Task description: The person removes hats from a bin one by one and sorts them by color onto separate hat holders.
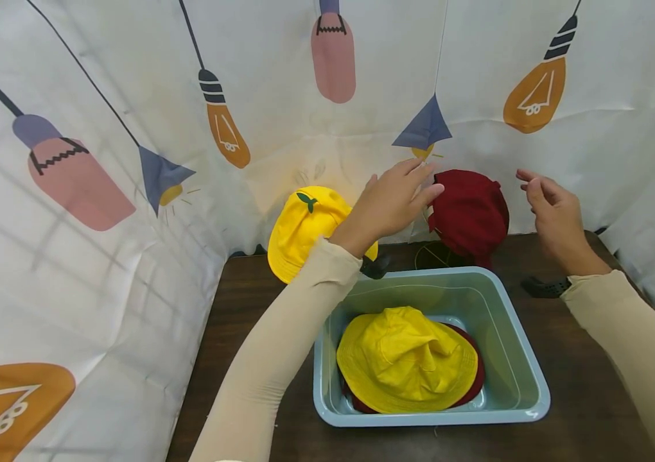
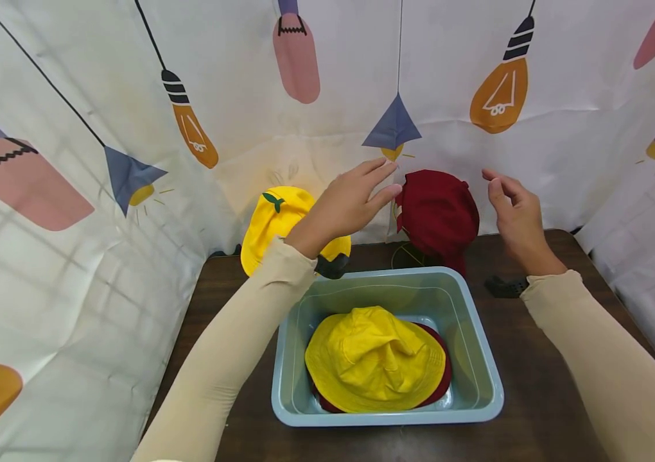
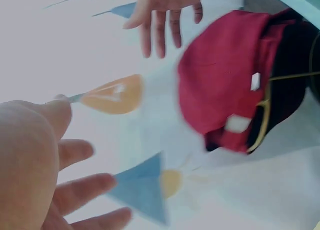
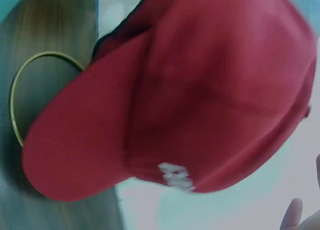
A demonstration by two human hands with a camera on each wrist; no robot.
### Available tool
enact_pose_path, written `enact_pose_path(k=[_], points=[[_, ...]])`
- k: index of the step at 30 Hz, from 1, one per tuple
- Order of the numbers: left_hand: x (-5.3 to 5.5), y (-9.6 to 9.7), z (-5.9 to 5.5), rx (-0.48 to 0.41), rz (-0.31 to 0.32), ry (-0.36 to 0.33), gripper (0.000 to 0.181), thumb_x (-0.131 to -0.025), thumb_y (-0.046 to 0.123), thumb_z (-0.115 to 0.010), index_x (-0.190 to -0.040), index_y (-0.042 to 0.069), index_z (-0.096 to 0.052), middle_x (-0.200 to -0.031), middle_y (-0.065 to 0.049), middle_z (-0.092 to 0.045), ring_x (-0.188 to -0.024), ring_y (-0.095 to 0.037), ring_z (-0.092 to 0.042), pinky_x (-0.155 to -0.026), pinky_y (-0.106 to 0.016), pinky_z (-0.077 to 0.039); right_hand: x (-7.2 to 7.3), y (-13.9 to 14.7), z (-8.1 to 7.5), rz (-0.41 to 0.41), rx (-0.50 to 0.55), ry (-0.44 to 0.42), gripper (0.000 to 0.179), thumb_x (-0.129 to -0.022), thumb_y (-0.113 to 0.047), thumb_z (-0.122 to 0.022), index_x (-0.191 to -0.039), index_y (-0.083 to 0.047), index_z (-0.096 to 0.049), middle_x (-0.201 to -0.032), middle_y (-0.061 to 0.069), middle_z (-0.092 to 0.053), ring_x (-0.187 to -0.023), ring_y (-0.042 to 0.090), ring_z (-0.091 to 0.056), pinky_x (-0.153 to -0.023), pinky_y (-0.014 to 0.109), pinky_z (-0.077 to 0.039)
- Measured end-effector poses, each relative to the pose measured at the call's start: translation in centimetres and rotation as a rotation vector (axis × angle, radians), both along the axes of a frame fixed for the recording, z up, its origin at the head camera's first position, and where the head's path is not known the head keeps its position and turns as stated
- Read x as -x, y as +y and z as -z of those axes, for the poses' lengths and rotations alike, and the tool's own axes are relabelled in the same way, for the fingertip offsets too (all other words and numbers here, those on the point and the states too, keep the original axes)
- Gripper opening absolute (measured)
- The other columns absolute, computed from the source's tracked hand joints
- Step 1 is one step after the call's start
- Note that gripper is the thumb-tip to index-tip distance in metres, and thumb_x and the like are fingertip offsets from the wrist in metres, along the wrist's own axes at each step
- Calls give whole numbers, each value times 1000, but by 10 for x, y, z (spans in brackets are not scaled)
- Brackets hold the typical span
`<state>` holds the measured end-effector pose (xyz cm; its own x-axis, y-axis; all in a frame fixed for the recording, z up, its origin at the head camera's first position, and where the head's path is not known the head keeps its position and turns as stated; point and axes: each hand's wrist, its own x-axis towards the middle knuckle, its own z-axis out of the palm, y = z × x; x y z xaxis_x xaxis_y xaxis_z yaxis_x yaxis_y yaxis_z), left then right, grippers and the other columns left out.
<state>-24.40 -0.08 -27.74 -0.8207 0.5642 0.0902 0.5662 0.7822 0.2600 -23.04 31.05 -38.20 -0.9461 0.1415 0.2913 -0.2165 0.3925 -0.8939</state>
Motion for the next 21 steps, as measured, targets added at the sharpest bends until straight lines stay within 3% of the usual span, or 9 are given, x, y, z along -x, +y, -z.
enact_pose_path(k=[5, 10, 15, 21], points=[[-24, -46, -13, -113, 52, 40, 54, -108, 48, -43, -156, 22, -44, -159, 0, -46, -146, -16, -42, -122, -39, -36, -16, -12, -24, -101, -41, 57, 43, -110, -27, -44, -151, -18, -51, -143, -11, -58, -125, 5, -51, -89, 19, -42], [-49, -93, -7, -237, 64, 33, 51, -108, 44, -45, -152, 19, -49, -151, 0, -53, -139, -18, -50, -118, -39, -41, -41, -30, -43, -220, -118, 53, 43, -109, -20, -47, -152, -17, -50, -137, -10, -60, -121, 4, -54, -88, 10, -45], [-68, -129, 17, -300, 39, 41, 49, -109, 41, -46, -149, 14, -52, -145, -4, -58, -132, -22, -55, -112, -42, -45, -66, -53, -58, -358, -178, -1, 45, -107, -14, -50, -152, -17, -49, -127, -6, -63, -113, 8, -60, -91, 8, -47], [-92, -159, 58, -391, -53, 51, 45, -108, 36, -51, -145, 11, -56, -133, -11, -59, -113, -29, -59, -95, -43, -52, -88, -78, -55, -529, -204, -28, 46, -104, -6, -53, -150, -12, -49, -111, 1, -62, -100, 12, -64, -86, 15, -53]])
